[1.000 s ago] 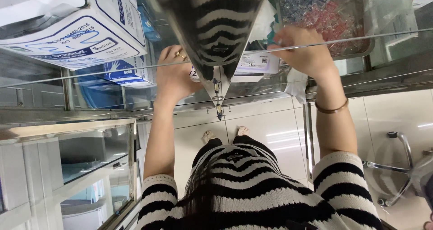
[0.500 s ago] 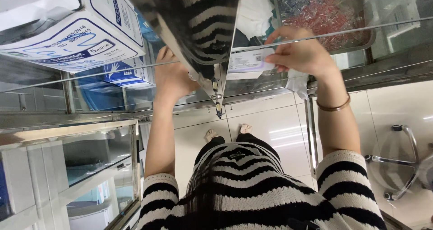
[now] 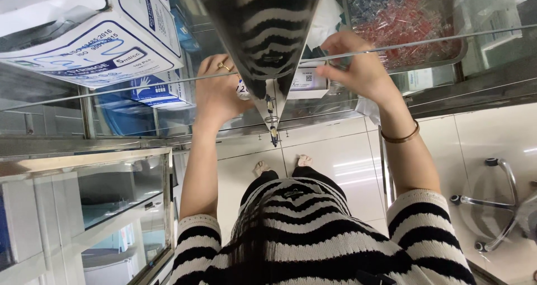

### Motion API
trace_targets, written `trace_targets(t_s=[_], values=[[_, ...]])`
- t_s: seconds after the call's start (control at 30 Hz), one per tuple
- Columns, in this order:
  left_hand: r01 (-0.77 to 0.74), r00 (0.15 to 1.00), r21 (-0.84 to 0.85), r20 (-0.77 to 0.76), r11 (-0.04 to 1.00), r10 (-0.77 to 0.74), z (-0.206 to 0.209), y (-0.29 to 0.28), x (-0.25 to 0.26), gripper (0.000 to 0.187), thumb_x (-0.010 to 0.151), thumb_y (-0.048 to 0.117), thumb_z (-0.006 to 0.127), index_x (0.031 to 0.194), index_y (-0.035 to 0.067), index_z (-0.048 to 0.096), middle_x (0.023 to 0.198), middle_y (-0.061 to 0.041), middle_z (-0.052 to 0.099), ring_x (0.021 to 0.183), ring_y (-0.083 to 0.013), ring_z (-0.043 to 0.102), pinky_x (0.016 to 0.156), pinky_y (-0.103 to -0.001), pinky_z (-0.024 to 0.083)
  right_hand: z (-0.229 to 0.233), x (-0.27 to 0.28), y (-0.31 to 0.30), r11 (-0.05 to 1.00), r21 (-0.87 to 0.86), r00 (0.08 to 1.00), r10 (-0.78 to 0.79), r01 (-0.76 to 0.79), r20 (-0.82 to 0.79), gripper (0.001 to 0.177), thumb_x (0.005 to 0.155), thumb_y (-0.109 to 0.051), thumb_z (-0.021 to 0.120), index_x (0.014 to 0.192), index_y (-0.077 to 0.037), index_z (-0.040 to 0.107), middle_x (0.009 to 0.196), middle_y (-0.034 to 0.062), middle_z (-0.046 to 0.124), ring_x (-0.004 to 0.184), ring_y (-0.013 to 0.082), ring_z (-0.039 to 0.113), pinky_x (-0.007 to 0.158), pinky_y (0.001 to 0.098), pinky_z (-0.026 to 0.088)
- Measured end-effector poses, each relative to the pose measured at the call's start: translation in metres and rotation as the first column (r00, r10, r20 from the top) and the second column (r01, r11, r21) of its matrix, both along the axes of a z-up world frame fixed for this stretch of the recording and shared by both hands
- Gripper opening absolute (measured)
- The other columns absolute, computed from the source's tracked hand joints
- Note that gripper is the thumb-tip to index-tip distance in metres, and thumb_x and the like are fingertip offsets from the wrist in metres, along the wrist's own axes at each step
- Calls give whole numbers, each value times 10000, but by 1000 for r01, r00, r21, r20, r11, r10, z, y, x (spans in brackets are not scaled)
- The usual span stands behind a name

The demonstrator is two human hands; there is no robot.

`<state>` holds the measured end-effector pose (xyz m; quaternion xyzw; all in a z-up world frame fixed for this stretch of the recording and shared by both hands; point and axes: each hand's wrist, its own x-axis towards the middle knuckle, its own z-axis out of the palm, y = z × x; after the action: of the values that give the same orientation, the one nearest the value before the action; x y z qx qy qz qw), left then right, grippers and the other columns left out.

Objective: Organizing and cleaning glass medicine vials and trays in a pharmacy storage cabinet.

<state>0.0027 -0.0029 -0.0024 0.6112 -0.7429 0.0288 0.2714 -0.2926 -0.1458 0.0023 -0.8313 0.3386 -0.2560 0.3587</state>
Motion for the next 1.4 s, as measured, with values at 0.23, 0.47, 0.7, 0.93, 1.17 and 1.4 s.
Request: trace_targets(t_s=[0.23,0.47,0.7,0.93,1.17,1.4], values=[[-48,998,68,43,997,45,3,1,-1,521,624,359,932,1082,183,759,1271,-23,683,1259,-256,556,1124,-437,381,3,3,17,947,-163,956,255,-277,-147,981,644,-356,962,1450,-25,512,1389,158,572,1298,310,544,1022,429,504],[-77,841,-163,-540,984,-24,-27,20,29,832,824,470,857,1517,135,539,1583,-69,521,1489,-262,452,1280,-484,283,-76,-3,32,956,244,939,77,-166,336,834,975,-415,692,1633,-75,308,1664,149,413,1511,284,444,1216,427,424],[-231,259,-138,-963,963,-76,-94,29,40,975,1028,787,197,1695,75,196,1780,-140,230,1683,-291,175,1391,-467,101,-94,31,52,953,301,709,-237,36,665,854,1086,-716,137,1719,-150,52,1818,109,70,1709,276,28,1398,473,19],[-256,115,-127,-988,958,-100,-107,35,23,963,1036,761,182,1687,51,184,1782,-128,167,1679,-273,102,1372,-443,27,-105,37,65,934,346,610,-325,87,723,840,1097,-706,154,1719,-164,-3,1825,61,-26,1708,246,-55,1401,456,-28],[-127,150,72,-984,989,91,-99,24,-22,992,963,808,138,1682,128,211,1757,-83,195,1624,-278,160,1278,-457,111,-101,56,80,892,452,696,-334,15,635,910,1063,-700,127,1697,-54,40,1792,115,5,1665,272,-37,1336,425,-14],[36,147,12,-989,999,6,-91,16,-30,942,1030,756,306,1686,97,159,1765,-105,191,1638,-275,187,1331,-444,113,-103,64,63,851,451,737,-120,-269,665,754,1144,-517,277,1670,-5,106,1756,120,144,1633,243,117,1334,385,88]])
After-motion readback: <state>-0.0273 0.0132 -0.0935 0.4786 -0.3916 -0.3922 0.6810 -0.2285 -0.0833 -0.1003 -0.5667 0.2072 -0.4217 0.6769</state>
